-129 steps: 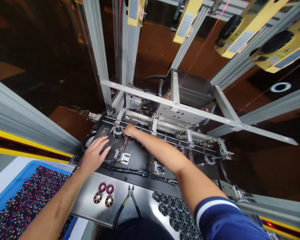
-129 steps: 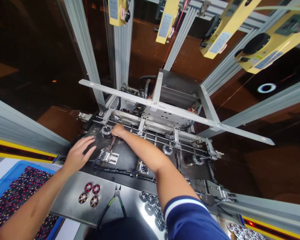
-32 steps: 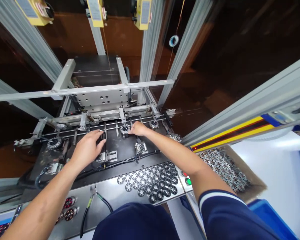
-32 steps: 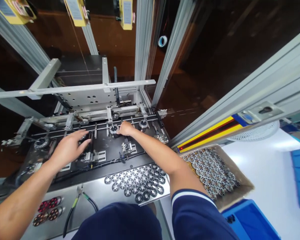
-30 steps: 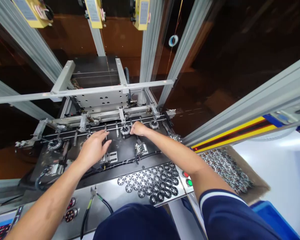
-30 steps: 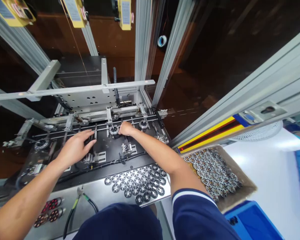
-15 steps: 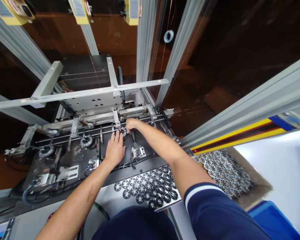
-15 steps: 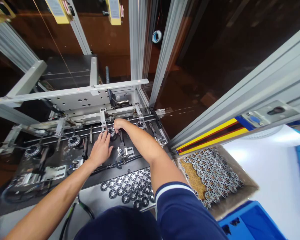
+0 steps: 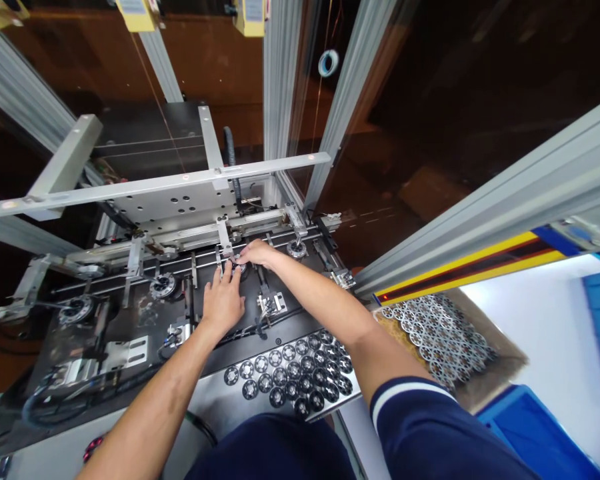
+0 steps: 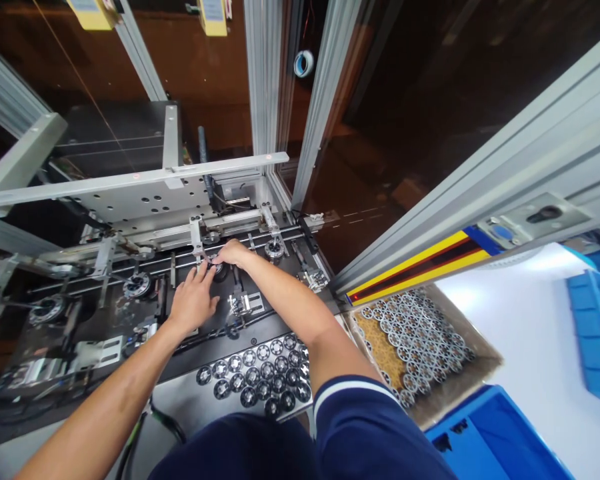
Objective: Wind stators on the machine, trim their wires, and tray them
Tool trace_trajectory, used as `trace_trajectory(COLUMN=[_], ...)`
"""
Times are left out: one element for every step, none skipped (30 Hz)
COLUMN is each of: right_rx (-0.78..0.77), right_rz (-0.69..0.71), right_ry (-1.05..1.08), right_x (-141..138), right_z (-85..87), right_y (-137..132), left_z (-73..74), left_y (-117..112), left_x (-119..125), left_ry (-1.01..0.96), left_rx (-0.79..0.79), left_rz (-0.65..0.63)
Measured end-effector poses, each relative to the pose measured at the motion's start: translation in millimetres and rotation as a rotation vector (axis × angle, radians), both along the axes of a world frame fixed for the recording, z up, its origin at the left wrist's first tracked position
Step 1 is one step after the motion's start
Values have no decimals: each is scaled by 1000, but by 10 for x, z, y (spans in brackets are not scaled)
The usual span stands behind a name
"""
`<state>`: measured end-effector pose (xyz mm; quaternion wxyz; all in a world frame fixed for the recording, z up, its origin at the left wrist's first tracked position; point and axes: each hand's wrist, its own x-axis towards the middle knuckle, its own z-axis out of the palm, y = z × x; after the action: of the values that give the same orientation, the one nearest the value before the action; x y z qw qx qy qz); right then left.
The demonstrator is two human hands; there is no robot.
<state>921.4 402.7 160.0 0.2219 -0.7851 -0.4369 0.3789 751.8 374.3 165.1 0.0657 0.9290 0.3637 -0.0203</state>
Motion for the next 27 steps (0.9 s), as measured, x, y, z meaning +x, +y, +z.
trace_trajectory(right_rx=[3,10,20,33,48,65,85,109,134,158,177,186,182,163,134,98,61,26,-5,-31,-54,-75,-98,-122,-145,-169,-191], right_rz=[12,22,33,42,50,57,63,70,80,90,96,93,77,48,15,-7,-14,-5,16,43,67,85,97,104,106,105,103], right_ry=[10,16,16,12,4,-9,-27,-48,-74,-102,-136,-175,-221,-273,-325,-368,-399,-416,-421,-418,-413,-408,-405,-405,-408,-414,-422], right_x=[-20,-41,-61,-82,-101,-116,-121,-111,-80,-23,62,176,313,466,622,770,898,998,1069,1112,1134,1141,1143,1146,1155,1173,1199], right_z=[-2,4,20,49,88,137,193,253,317,381,444,505,560,605,637,654,654,639,611,574,532,489,447,410,377,349,325], right_y=[-10,-15,-21,-33,-56,-98,-164,-257,-375,-513,-664,-814,-952,-1065,-1145,-1191,-1204,-1189,-1157,-1115,-1073,-1035,-1006,-985,-970,-958,-942], left_z=[2,1,-1,-2,1,9,26,54,92,140,196,255,312,361,395,412,410,389,354,309,259,208,161,121,88,62,44], left_y=[-10,-17,-21,-20,-16,-8,1,11,19,27,35,43,53,64,78,92,105,117,124,126,123,115,103,89,74,60,48], left_x=[12,22,28,29,23,8,-13,-40,-66,-86,-92,-77,-35,38,140,268,413,565,713,849,967,1062,1134,1185,1218,1238,1250], left_ry=[8,14,17,17,15,12,5,-5,-20,-38,-58,-78,-96,-110,-119,-123,-121,-111,-95,-74,-52,-32,-14,0,11,19,25], left_rx=[-3,-4,-4,-4,-6,-10,-16,-23,-30,-39,-48,-58,-69,-81,-93,-104,-113,-122,-129,-136,-140,-143,-143,-141,-139,-136,-133], left_rz=[12,21,26,25,19,8,-6,-23,-40,-60,-82,-109,-141,-180,-227,-279,-336,-393,-447,-494,-531,-558,-576,-587,-593,-594,-593])
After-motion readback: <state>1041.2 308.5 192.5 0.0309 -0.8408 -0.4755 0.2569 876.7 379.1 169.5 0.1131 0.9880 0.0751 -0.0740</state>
